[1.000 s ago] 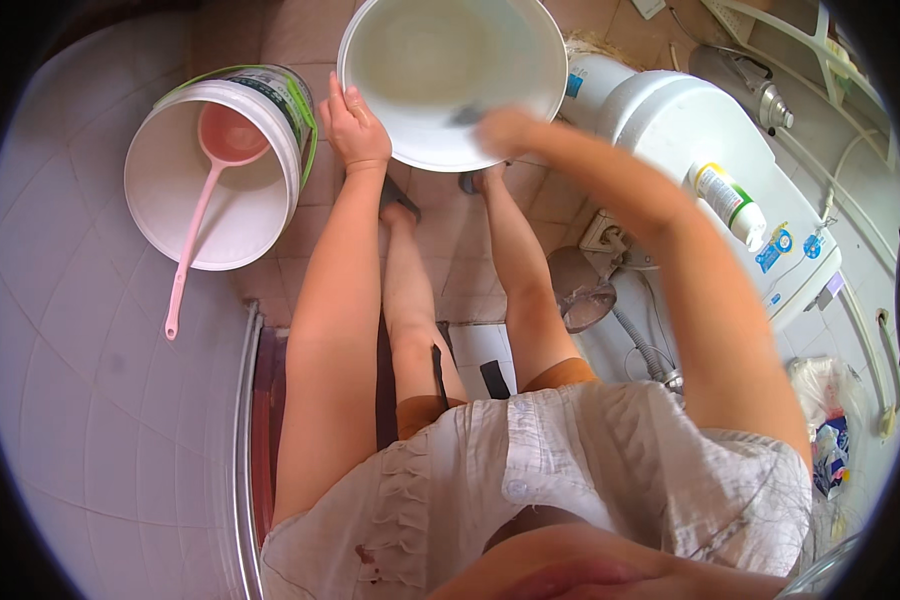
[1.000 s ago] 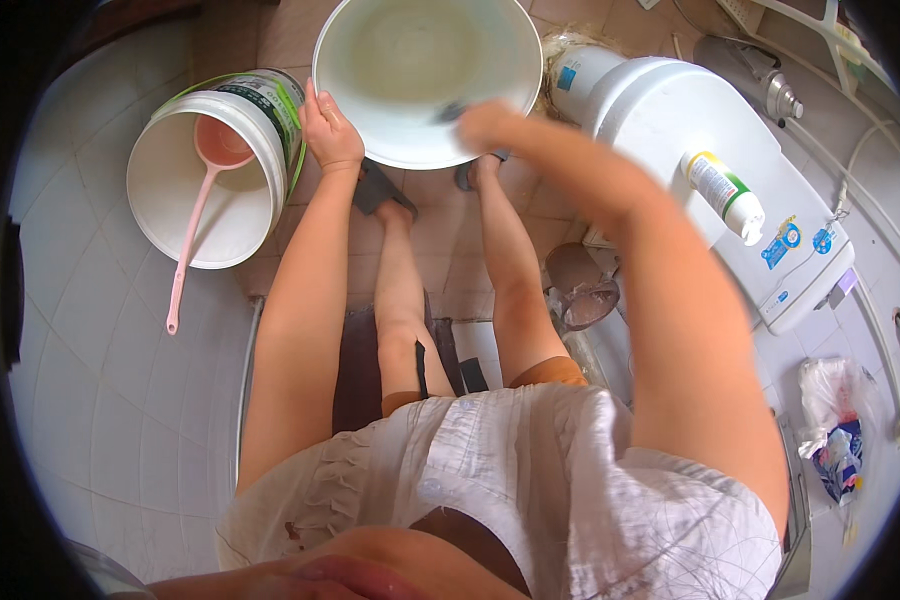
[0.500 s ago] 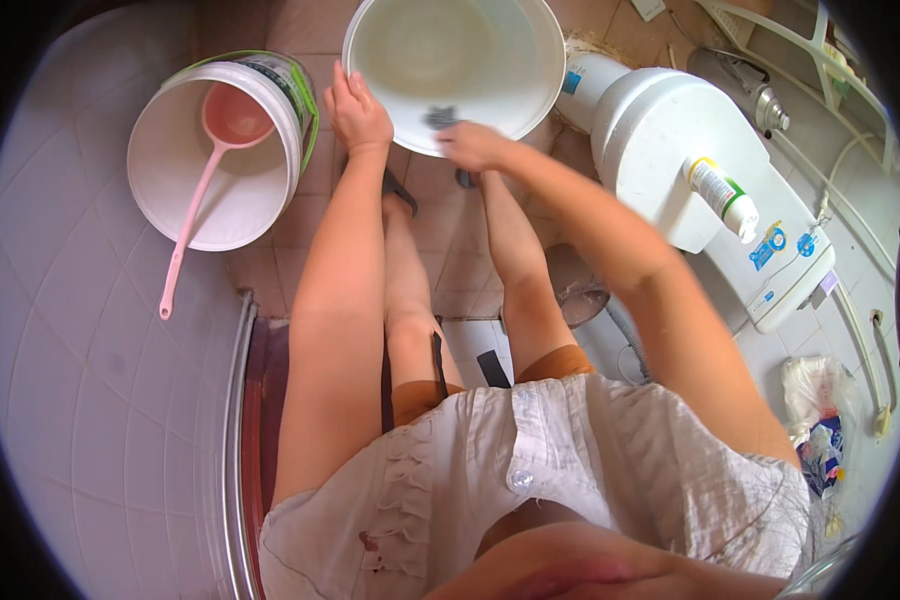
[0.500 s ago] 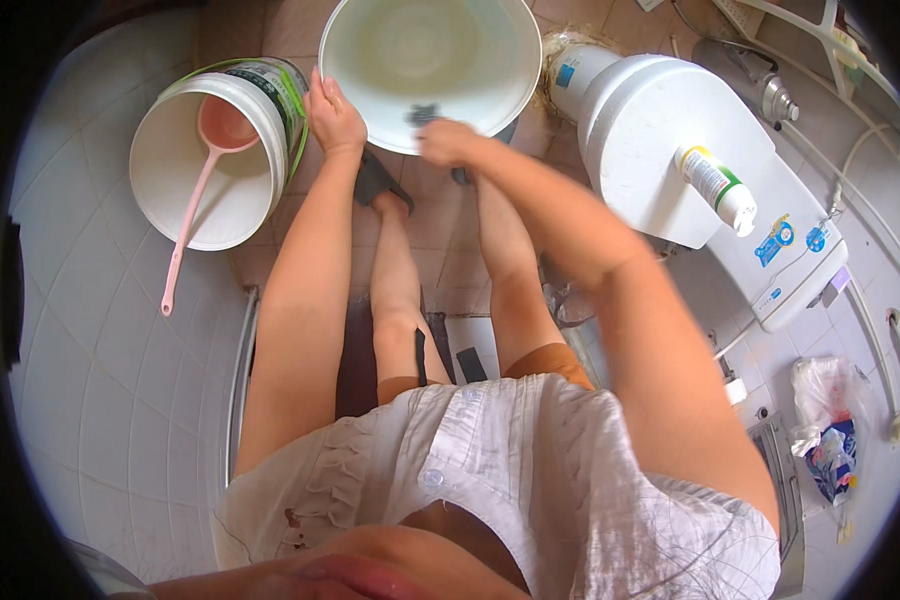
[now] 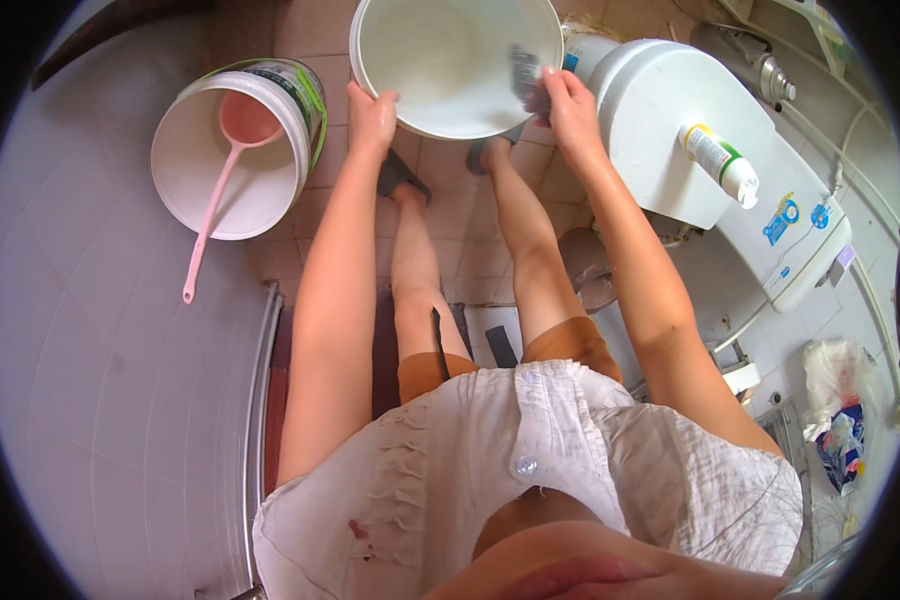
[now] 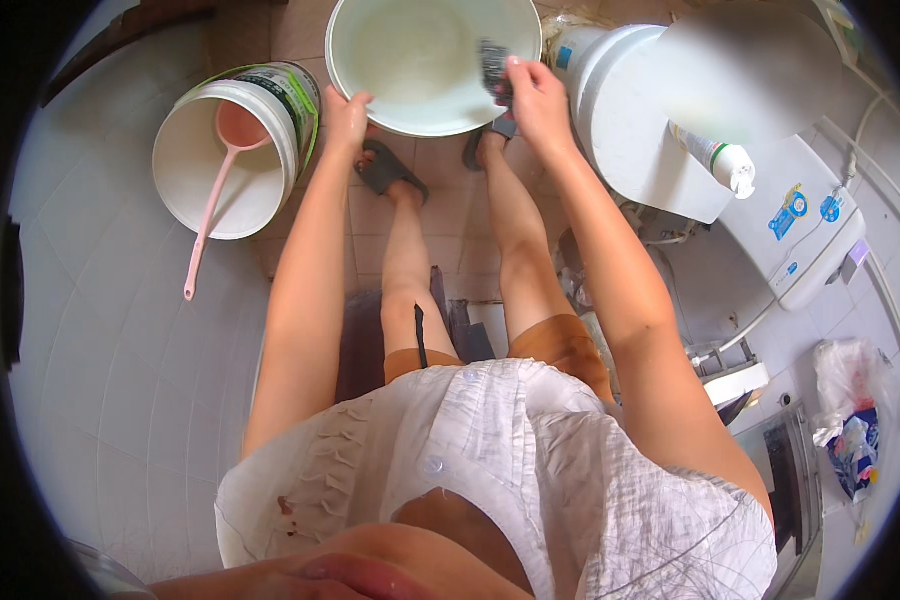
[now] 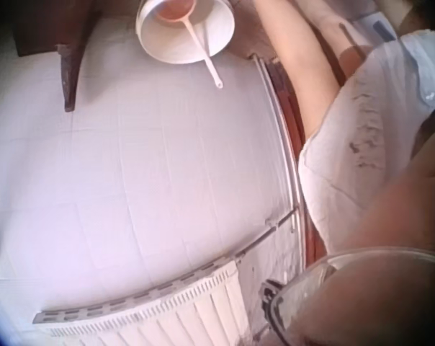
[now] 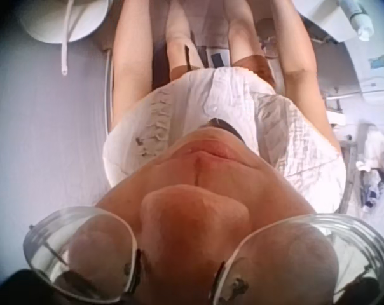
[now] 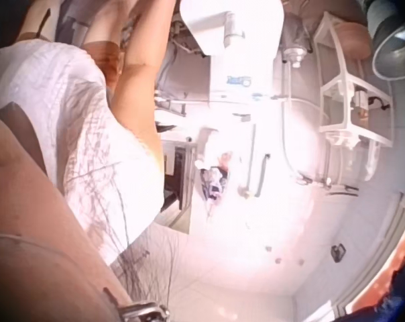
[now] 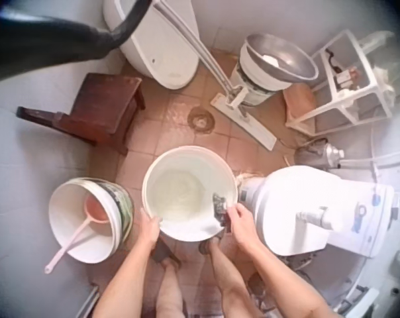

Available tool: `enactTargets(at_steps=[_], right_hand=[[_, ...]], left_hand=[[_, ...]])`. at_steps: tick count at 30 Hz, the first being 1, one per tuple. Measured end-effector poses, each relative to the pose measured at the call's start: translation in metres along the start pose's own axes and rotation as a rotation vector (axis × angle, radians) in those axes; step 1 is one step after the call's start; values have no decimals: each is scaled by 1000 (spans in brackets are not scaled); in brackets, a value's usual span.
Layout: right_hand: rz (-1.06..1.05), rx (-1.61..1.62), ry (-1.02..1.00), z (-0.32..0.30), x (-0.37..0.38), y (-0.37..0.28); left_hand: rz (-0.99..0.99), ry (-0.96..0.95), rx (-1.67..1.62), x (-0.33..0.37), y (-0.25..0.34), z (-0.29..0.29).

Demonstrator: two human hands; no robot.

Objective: The person scrubs the exterior and interior of a bucket and its lid using a steel wool pad while rinsing with water from a pink ladle.

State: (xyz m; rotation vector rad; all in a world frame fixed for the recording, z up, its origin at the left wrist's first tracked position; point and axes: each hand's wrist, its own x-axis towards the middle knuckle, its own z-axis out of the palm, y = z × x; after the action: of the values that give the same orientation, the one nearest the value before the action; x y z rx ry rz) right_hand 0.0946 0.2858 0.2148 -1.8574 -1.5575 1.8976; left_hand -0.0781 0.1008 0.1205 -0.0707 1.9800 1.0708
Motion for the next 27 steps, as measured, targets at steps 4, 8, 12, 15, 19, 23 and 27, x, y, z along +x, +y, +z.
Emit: enactTargets(at_steps=[4,8,12,15,19,23,27], right_hand=[[36,-66,122,-17,-19,5],[113,-90,113,-8,-24,28],[358,248,106,16,-9,25],[338,166,122,28,16,43],[306,96,227,36,82,18],[263,81,178,21,152,-10],[322,68,101,24,202,-67]], left_hand=[[-267,6,-190,-42,54,-3],[-287,-6,-323,-61,64,-5],[-262,137,-401,-70,80,13],[-267,211,-472,-58,85,24],[-225,143,-456,-50,114,45],[-193,177,-491,-33,160,83],[-116,211,-480,-3,198,105]])
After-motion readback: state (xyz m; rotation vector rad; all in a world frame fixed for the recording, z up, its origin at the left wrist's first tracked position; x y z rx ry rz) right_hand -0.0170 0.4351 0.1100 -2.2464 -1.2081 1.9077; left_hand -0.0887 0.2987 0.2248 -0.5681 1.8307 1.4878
